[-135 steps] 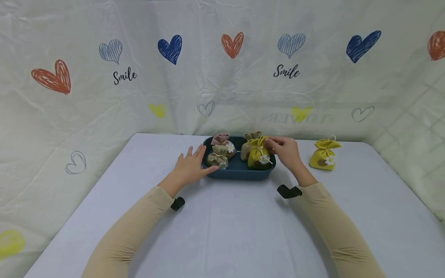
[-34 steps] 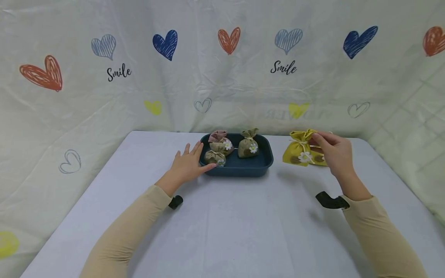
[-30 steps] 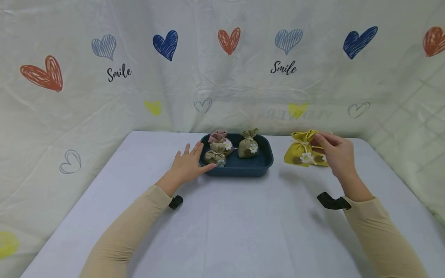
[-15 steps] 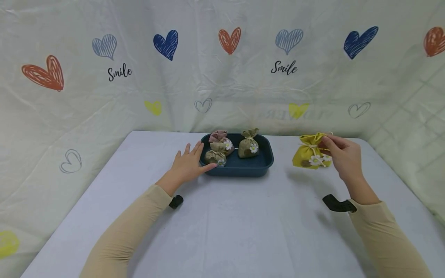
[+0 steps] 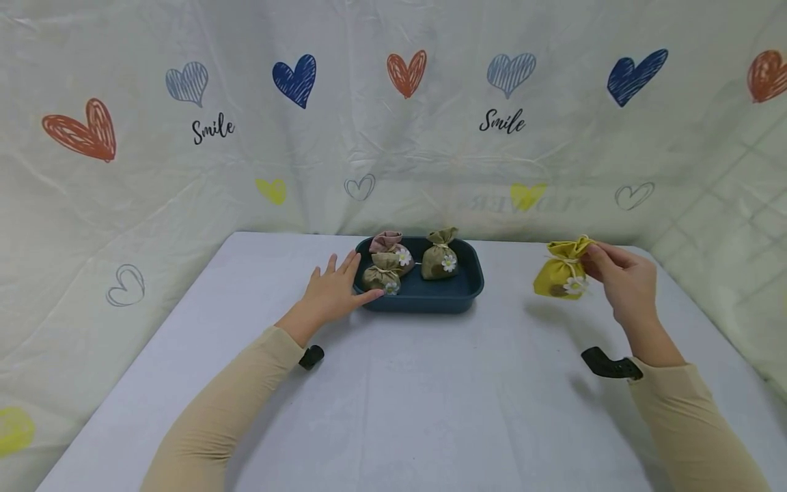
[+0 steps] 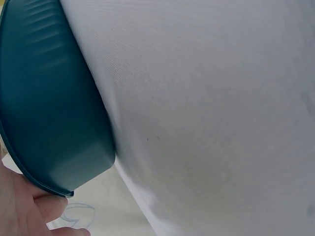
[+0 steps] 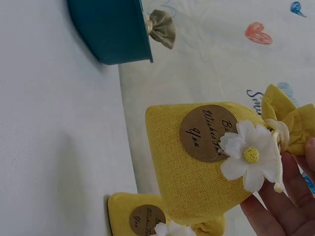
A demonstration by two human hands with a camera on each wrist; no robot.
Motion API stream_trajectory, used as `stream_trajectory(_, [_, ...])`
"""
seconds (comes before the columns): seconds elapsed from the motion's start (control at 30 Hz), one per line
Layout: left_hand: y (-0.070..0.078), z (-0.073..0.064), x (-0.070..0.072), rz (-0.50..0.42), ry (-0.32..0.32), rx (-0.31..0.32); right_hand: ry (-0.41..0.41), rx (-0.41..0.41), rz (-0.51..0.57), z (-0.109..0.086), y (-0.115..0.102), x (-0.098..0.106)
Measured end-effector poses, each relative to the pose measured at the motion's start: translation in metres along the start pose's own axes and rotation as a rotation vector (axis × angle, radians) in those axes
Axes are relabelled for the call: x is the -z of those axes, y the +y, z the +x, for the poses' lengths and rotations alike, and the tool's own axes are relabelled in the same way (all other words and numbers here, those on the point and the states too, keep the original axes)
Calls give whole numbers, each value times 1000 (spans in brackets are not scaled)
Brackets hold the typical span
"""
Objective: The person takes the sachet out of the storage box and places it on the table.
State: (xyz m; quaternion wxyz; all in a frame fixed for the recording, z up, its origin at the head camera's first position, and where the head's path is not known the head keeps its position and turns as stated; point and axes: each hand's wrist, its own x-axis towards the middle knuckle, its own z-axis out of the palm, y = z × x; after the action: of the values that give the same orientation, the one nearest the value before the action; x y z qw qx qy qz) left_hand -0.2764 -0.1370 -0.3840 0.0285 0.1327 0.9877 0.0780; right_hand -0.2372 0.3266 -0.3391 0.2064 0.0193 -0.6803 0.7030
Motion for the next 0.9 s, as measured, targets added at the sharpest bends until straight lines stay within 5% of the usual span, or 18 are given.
stream_trajectory(0.43, [1, 3, 0, -3, -12, 4, -3, -7, 45, 0, -5, 16])
stream_trajectory(0.7, [0, 3, 0, -10, -18, 9, 42, -36, 85, 0, -8, 29])
stream_trajectory(0.9, [0, 1, -1, -11, -18, 9, 106, -87, 18, 2, -6, 35])
